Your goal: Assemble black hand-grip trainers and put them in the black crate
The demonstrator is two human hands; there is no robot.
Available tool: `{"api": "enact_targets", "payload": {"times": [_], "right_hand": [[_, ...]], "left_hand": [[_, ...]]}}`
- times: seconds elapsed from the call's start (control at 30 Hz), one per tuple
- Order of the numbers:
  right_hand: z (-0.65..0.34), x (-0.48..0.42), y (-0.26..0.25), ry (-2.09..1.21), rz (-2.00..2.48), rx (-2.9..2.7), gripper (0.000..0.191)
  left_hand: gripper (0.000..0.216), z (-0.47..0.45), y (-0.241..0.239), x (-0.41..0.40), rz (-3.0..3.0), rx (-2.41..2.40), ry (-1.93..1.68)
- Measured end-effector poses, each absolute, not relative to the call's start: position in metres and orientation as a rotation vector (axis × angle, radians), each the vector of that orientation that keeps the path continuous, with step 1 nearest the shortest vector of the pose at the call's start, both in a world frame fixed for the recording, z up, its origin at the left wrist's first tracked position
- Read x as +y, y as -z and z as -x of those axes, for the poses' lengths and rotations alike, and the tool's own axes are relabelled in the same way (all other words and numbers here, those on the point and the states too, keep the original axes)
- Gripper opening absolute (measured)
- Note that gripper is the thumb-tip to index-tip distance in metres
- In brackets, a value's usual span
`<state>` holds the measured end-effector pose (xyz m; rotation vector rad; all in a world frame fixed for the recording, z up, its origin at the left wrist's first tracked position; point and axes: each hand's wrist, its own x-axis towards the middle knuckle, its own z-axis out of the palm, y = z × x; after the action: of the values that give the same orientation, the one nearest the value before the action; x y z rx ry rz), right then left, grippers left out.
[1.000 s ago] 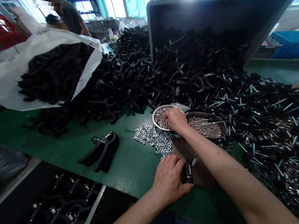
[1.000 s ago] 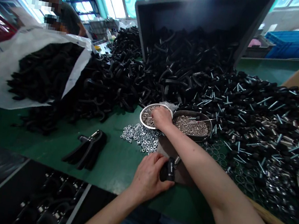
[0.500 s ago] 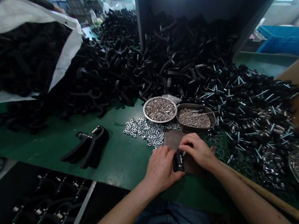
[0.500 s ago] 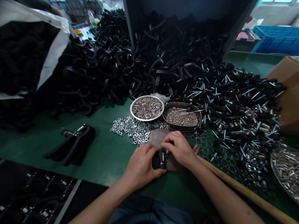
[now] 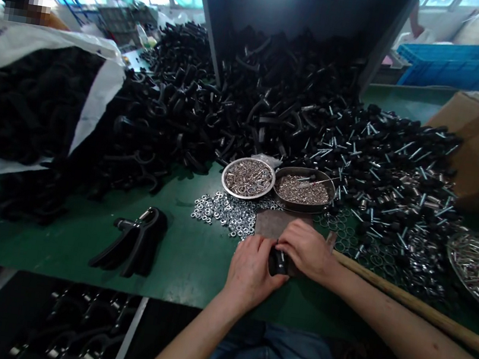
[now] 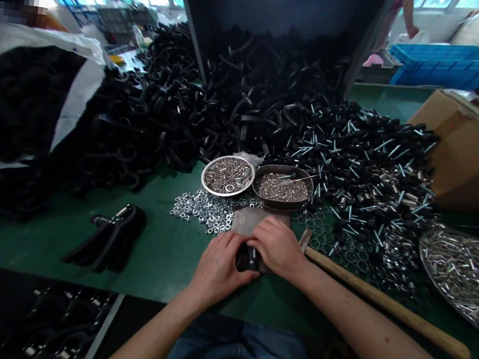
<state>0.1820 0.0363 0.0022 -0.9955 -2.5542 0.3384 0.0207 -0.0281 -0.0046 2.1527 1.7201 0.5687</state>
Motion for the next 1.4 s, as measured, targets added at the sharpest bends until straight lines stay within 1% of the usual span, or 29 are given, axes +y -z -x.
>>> {"api": "enact_targets", "payload": {"times": [0.03, 0.1, 0.17, 0.23, 0.3, 0.4, 0.5, 0.6, 0.67, 0.73, 0.8, 0.87, 0.93, 1.0, 1.07, 1.23, 1.4], "right_hand": [[-0.186, 0.046, -0.008, -0.374, 1.002, -2.570, 0.022], [-0.196, 0.073, -0.020, -0.308, 1.173, -2.565, 0.024], [-0.207, 0.104, -0.030, -0.081, 1.554, -2.507, 0.024], [-0.216, 0.132, -0.034, 0.030, 1.842, -2.511, 0.020], [-0.222, 0.153, -0.034, 0.019, 1.963, -2.533, 0.016], [-0.223, 0.166, -0.028, -0.010, 1.996, -2.542, 0.012], [-0.223, 0.164, -0.022, 0.006, 1.965, -2.521, 0.012], [-0.223, 0.158, -0.022, 0.026, 1.942, -2.435, 0.024], [-0.225, 0.153, -0.025, 0.024, 1.931, -2.352, 0.031], [-0.225, 0.143, -0.031, 0.002, 1.895, -2.287, 0.033], [-0.223, 0.126, -0.036, -0.157, 1.758, -2.182, 0.030], [-0.217, 0.101, -0.039, -0.442, 1.542, -2.013, 0.024], [-0.208, 0.071, -0.038, -0.736, 1.340, -1.856, 0.018], [-0.197, 0.042, -0.034, -0.910, 1.226, -1.824, 0.015], [-0.187, 0.021, -0.030, -0.977, 1.158, -1.855, 0.010], [-0.177, 0.009, -0.022, -1.007, 1.026, -1.844, 0.003], [-0.178, 0.014, -0.019, -1.039, 1.011, -1.812, 0.003]], "left_hand": [[0.057, -0.020, 0.004, -0.028, -2.155, 1.705, -0.576], [0.063, -0.019, 0.004, -0.028, -2.169, 1.670, -0.576], [0.065, -0.019, 0.003, -0.029, -2.187, 1.652, -0.557], [0.064, -0.019, 0.002, -0.029, -2.204, 1.651, -0.534], [0.064, -0.019, 0.001, -0.029, -2.214, 1.653, -0.519], [0.063, -0.020, 0.001, -0.028, -2.205, 1.645, -0.526], [0.060, -0.021, 0.001, -0.026, -2.148, 1.624, -0.585], [0.055, -0.021, -0.001, -0.022, -1.961, 1.594, -0.741], [0.053, -0.018, -0.003, -0.017, -1.663, 1.566, -0.877], [0.052, -0.014, -0.006, -0.012, -1.221, 1.457, -0.985], [0.045, -0.009, -0.009, -0.010, -0.740, 1.251, -1.039], [0.036, -0.004, -0.011, -0.009, -0.346, 1.032, -1.061], [0.032, -0.001, -0.013, -0.012, -0.104, 0.885, -1.060], [0.032, -0.001, -0.016, -0.016, 0.005, 0.800, -1.046], [0.032, -0.002, -0.018, -0.020, 0.040, 0.743, -1.025], [0.032, -0.009, -0.022, -0.028, 0.041, 0.667, -0.992], [0.031, -0.011, -0.018, -0.030, -0.021, 0.679, -0.996]]}}
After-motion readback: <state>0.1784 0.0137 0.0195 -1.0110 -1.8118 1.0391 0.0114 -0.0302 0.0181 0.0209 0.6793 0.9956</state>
